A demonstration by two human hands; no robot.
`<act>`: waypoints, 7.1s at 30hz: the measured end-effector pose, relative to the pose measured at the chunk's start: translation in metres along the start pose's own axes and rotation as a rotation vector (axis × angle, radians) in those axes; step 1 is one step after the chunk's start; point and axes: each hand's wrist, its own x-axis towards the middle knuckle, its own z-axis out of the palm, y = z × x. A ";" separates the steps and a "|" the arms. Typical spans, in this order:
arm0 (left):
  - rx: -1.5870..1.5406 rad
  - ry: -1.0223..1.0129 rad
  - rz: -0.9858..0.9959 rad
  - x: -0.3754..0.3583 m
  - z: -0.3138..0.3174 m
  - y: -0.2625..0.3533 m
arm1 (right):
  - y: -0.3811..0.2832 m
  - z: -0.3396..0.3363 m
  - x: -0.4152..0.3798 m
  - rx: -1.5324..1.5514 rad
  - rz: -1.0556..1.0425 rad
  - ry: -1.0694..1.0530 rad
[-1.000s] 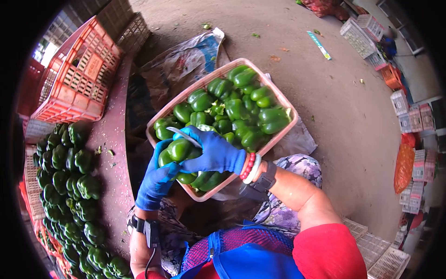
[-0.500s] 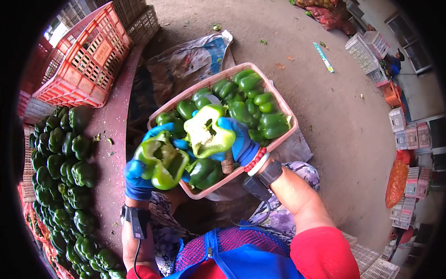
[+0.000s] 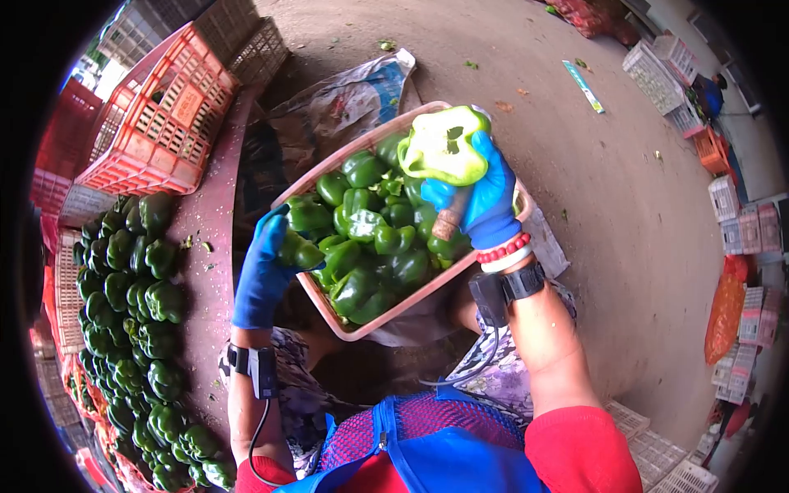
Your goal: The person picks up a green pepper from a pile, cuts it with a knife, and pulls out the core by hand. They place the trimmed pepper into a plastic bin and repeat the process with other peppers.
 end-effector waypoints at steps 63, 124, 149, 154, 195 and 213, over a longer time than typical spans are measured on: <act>0.972 0.082 0.295 -0.016 0.157 -0.006 | 0.023 -0.007 -0.058 -0.710 -0.174 -0.175; -0.570 -0.020 -0.108 0.039 0.033 0.007 | 0.064 -0.114 -0.058 -2.020 0.161 0.081; 1.349 1.513 -0.333 -0.528 -0.189 -0.056 | 0.034 -0.096 -0.039 -1.559 0.448 0.262; 0.036 1.277 0.033 -0.515 -0.275 -0.067 | 0.008 -0.066 -0.025 -0.822 0.296 0.285; 0.312 1.217 0.061 -0.359 -0.139 -0.038 | 0.139 0.059 -0.029 -0.420 0.500 -0.200; -0.787 0.182 0.038 -0.042 0.004 -0.009 | 0.162 0.064 -0.024 -1.663 -0.242 -0.325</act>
